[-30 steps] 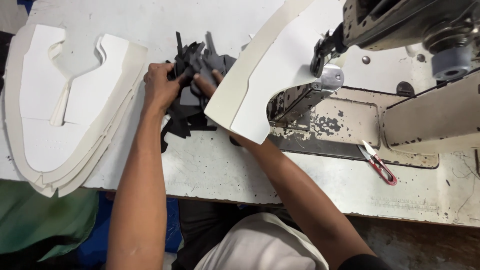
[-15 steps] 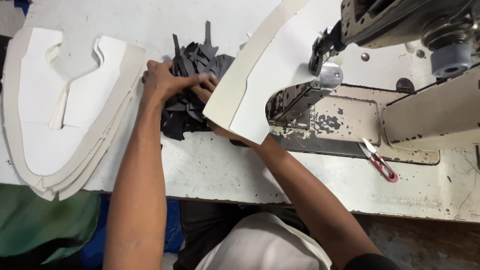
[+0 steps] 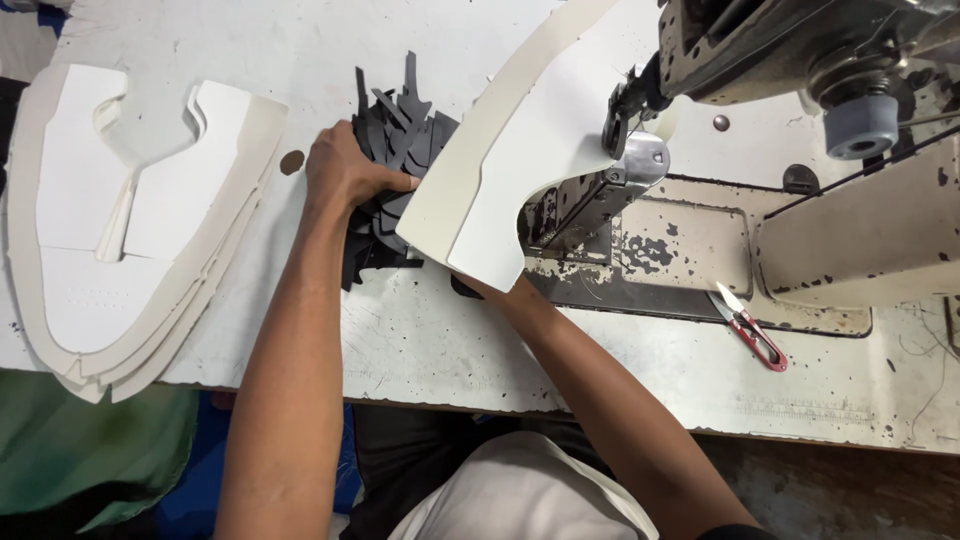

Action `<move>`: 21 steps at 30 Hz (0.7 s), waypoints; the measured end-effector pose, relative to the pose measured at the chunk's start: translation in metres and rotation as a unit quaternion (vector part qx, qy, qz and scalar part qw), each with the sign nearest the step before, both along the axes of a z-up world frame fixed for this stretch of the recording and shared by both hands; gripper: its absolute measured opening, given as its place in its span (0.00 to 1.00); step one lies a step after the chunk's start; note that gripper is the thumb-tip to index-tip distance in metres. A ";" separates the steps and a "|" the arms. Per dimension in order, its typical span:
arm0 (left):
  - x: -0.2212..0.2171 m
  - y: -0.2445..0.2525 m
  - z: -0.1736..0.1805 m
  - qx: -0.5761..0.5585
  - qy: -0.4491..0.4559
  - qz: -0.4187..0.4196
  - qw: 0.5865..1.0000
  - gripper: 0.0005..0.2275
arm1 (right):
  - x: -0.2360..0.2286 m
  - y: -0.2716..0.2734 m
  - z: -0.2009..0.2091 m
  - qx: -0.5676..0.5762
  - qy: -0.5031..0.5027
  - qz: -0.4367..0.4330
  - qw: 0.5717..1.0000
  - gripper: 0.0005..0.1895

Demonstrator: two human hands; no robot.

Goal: The person sews white shoe parts using a sewing machine, guiding the material under the needle. They also handle black scrap pieces, moving them aside, and later replace a spool of thread on the machine.

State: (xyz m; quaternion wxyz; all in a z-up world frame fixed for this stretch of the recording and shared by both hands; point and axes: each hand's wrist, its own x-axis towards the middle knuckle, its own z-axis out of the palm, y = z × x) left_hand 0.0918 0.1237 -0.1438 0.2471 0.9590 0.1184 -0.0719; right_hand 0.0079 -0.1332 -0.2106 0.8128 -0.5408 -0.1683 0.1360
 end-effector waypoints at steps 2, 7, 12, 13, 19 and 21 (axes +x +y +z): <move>-0.006 -0.005 0.010 -0.098 -0.011 0.031 0.995 0.45 | -0.002 -0.002 -0.003 -0.005 -0.006 0.000 1.000 0.35; -0.007 0.002 0.003 -0.225 -0.026 0.047 0.973 0.44 | -0.004 -0.012 -0.007 -0.020 -0.025 -0.007 0.999 0.36; -0.014 0.004 0.016 -0.333 -0.035 0.032 0.942 0.54 | -0.012 -0.020 -0.019 -0.034 -0.036 -0.016 0.999 0.36; -0.014 -0.001 0.029 -0.333 -0.015 0.033 0.942 0.52 | -0.012 -0.021 -0.019 -0.037 -0.040 -0.019 0.998 0.36; -0.014 -0.023 0.048 -0.245 -0.004 0.043 0.969 0.29 | -0.010 -0.016 -0.017 -0.051 -0.065 -0.027 0.996 0.36; -0.012 -0.021 0.040 -0.224 -0.013 0.049 0.973 0.23 | -0.008 -0.014 -0.014 -0.056 -0.075 -0.028 0.995 0.36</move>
